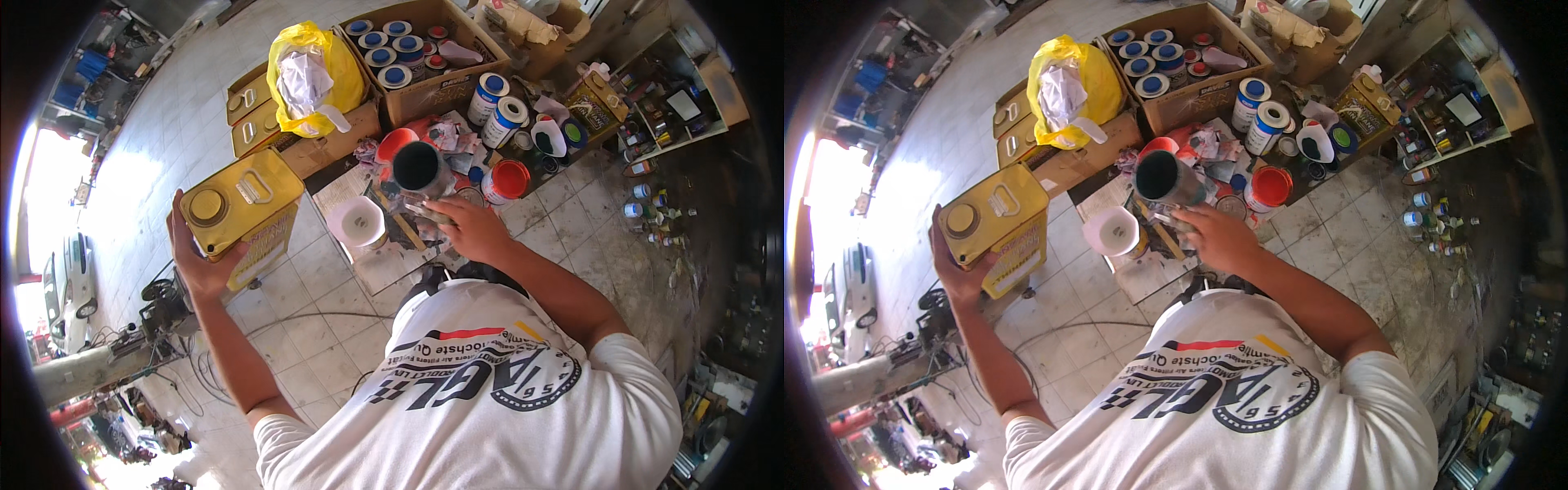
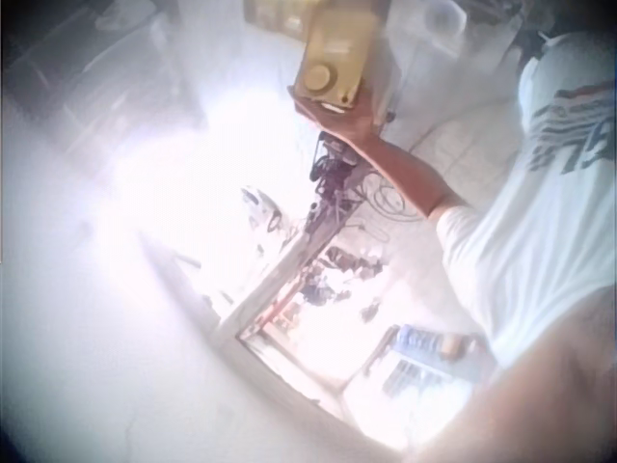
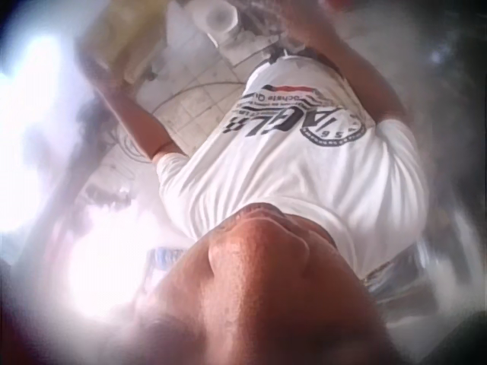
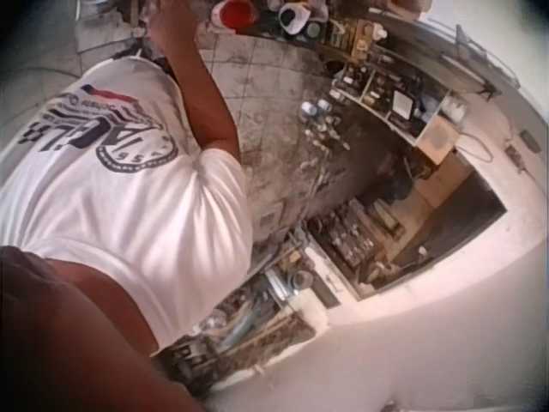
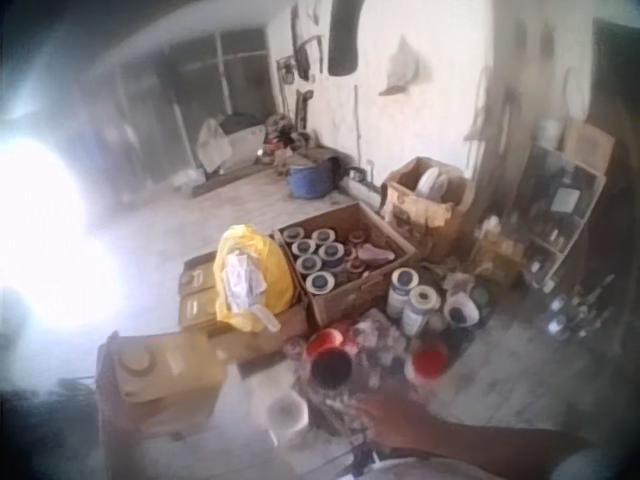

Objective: The person uses a spray gun to apply paint to a teal car bumper propped on stacked tires. After finishing the coat, they walk to a workbench, open paint cans, and pour paint into the spray gun cup.

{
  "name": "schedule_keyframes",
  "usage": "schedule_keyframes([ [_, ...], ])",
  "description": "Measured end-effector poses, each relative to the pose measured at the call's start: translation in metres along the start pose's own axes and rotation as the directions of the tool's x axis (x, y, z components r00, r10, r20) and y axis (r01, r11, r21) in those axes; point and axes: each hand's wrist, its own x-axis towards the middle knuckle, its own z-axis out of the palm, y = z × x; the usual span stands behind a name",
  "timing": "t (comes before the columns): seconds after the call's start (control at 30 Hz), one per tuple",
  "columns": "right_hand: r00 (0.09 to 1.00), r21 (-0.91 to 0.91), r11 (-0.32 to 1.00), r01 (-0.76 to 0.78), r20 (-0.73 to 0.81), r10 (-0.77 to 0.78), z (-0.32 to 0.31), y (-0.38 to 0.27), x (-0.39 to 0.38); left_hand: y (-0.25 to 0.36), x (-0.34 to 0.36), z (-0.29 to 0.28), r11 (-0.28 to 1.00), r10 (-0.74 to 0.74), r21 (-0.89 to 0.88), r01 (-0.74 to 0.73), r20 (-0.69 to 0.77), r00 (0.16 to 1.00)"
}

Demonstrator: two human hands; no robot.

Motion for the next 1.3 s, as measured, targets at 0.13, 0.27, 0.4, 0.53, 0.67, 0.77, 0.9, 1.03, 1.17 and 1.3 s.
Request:
schedule_keyframes([
  [0.13,0.990,-0.036,0.999,-0.024,0.142,0.029,-0.009,-0.043,0.040,0.050,0.009,-0.028,1.000,0.025,0.003,-0.026,0.209,0.978],
  [0.27,0.973,-0.150,0.984,0.091,0.226,-0.055,-0.004,-0.057,0.048,0.100,-0.001,-0.022,0.985,-0.140,-0.051,0.166,0.330,0.933],
  [0.4,0.962,-0.165,0.960,0.225,0.193,-0.192,0.009,-0.052,0.030,0.135,-0.004,-0.008,0.954,-0.296,0.078,0.290,0.406,0.865],
  [0.53,0.942,-0.111,0.985,0.132,0.324,-0.090,0.004,-0.048,0.013,0.142,-0.008,0.008,0.919,-0.377,0.081,0.386,0.473,0.796],
  [0.67,0.948,-0.089,0.990,0.108,0.310,-0.076,0.005,-0.035,-0.004,0.149,-0.007,0.028,0.953,-0.299,0.096,0.288,0.465,0.833],
  [0.77,0.953,-0.050,0.994,0.100,0.292,-0.081,0.000,-0.030,-0.013,0.156,-0.002,0.037,0.948,-0.315,0.119,0.295,0.487,0.814],
  [0.9,0.936,0.033,0.999,0.002,0.351,-0.014,-0.001,-0.023,-0.017,0.161,0.004,0.044,0.944,-0.327,0.153,0.292,0.533,0.780],
  [1.03,0.933,0.046,0.998,-0.031,0.360,0.013,0.002,-0.017,-0.022,0.158,0.002,0.049,0.959,-0.283,0.124,0.256,0.515,0.809],
  [1.17,0.958,0.151,0.987,-0.048,0.286,0.003,0.006,-0.011,-0.028,0.163,0.004,0.045,0.959,-0.277,0.095,0.267,0.517,0.810],
  [1.3,0.988,0.280,0.958,0.061,0.123,-0.099,0.010,0.000,-0.029,0.151,0.002,0.037,0.981,-0.187,0.051,0.186,0.478,0.858],
])
